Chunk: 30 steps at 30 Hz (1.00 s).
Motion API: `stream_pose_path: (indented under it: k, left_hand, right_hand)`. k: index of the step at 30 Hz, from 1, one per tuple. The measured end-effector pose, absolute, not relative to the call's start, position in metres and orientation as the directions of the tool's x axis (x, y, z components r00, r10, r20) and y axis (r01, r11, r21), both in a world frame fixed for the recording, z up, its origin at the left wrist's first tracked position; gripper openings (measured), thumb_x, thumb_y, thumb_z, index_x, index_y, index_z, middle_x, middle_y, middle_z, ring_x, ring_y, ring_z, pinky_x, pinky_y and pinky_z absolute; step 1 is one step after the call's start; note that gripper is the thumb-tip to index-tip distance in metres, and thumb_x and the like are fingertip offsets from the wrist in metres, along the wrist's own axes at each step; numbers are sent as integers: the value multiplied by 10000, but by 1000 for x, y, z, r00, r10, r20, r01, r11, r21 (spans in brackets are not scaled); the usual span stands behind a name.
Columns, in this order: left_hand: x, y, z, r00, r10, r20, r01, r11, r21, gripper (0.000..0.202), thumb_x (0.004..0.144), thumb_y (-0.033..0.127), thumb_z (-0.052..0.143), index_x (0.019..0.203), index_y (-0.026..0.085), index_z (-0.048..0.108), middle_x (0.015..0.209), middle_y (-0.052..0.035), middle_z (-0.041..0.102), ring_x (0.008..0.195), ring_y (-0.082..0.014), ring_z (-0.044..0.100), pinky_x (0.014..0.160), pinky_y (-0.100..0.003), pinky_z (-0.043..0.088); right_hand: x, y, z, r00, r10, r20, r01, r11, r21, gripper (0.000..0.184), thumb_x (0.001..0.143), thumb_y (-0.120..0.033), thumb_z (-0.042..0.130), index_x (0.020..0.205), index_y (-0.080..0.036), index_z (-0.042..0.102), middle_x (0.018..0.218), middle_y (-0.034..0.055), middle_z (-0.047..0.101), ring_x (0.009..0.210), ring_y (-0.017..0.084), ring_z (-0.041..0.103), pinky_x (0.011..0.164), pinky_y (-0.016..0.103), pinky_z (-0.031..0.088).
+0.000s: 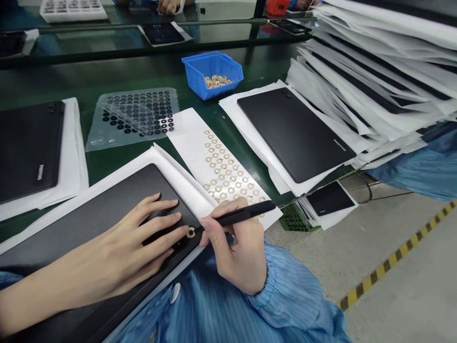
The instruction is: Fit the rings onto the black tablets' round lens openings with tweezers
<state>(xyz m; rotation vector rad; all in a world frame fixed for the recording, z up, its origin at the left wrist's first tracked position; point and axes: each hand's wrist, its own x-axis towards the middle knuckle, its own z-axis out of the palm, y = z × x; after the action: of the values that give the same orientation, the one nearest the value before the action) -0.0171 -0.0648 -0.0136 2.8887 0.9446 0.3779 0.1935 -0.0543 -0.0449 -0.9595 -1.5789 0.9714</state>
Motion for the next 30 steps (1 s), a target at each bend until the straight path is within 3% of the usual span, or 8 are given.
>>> stream_pose_path:
  k: [7, 16, 19, 22, 25, 26, 29, 30]
  left_hand:
    - [-16, -66, -14, 763, 593, 256, 582, -803, 125, 206, 939, 161, 478, 1100, 58, 557, 1070, -123, 624, 1185, -341, 495, 1037, -573, 414]
    - [-17, -65, -15, 761, 601, 243, 576, -799, 172, 118, 947, 147, 455, 968, 93, 558, 1050, -119, 631, 1199, -330, 495, 1061, -578, 385]
    - [-17, -65, -16, 762, 601, 242, 576, -799, 172, 119, 951, 167, 458, 929, 104, 557, 1053, -107, 630, 1199, -322, 493, 1073, -572, 371]
    - [-18, -65, -17, 755, 610, 241, 584, -793, 174, 123, 951, 175, 453, 917, 118, 557, 1046, -99, 625, 1211, -317, 483, 1078, -564, 364]
    - [-18, -66, -17, 744, 626, 233, 597, -780, 190, 111, 942, 181, 465, 918, 131, 561, 1033, -94, 623, 1216, -302, 482, 1079, -546, 373]
    - [-18, -66, -17, 741, 630, 231, 600, -776, 194, 104, 938, 183, 472, 916, 135, 561, 1027, -91, 623, 1215, -296, 483, 1081, -541, 374]
    - [-18, -66, -15, 733, 641, 226, 606, -767, 211, 89, 934, 181, 474, 920, 145, 554, 1020, -82, 621, 1209, -281, 490, 1085, -525, 378]
    - [-18, -66, -15, 730, 645, 225, 608, -764, 218, 90, 937, 181, 467, 915, 148, 548, 1023, -81, 619, 1205, -277, 493, 1085, -521, 380]
  right_hand:
    - [187, -47, -43, -227, 926, 303, 119, 335, -935, 68, 903, -161, 553, 884, -208, 507, 696, -36, 545, 440, 66, 590, 365, 169, 458]
    - [179, -42, -27, -217, 922, 321, 1, 329, -944, 68, 931, -216, 525, 872, -224, 491, 575, -48, 554, 405, 99, 573, 355, 225, 483]
    - [193, -24, 1, -226, 861, 456, 191, 498, -846, 93, 910, -225, 564, 821, -207, 544, 655, -10, 604, 469, 94, 605, 403, 229, 512]
    - [208, 24, 39, -257, 787, 561, 487, 607, -628, 168, 871, -272, 611, 756, -154, 582, 619, -16, 627, 483, 59, 607, 438, 173, 479]
    - [209, 101, 70, -253, 763, 595, 542, 621, -566, 421, 815, -447, 473, 858, -43, 584, 708, -4, 695, 595, 76, 656, 509, 170, 399]
    - [206, 129, 75, -241, 740, 628, 570, 632, -525, 467, 801, -450, 470, 985, -32, 569, 773, 28, 709, 656, 78, 682, 531, 142, 407]
    - [187, 207, 75, -227, 781, 583, 653, 566, -504, 512, 844, -351, 355, 1129, 53, 489, 989, 102, 680, 815, 110, 695, 646, 116, 427]
    - [180, 227, 71, -227, 840, 492, 682, 498, -535, 436, 882, -278, 348, 1162, 37, 460, 1033, 116, 677, 822, 100, 696, 674, 121, 442]
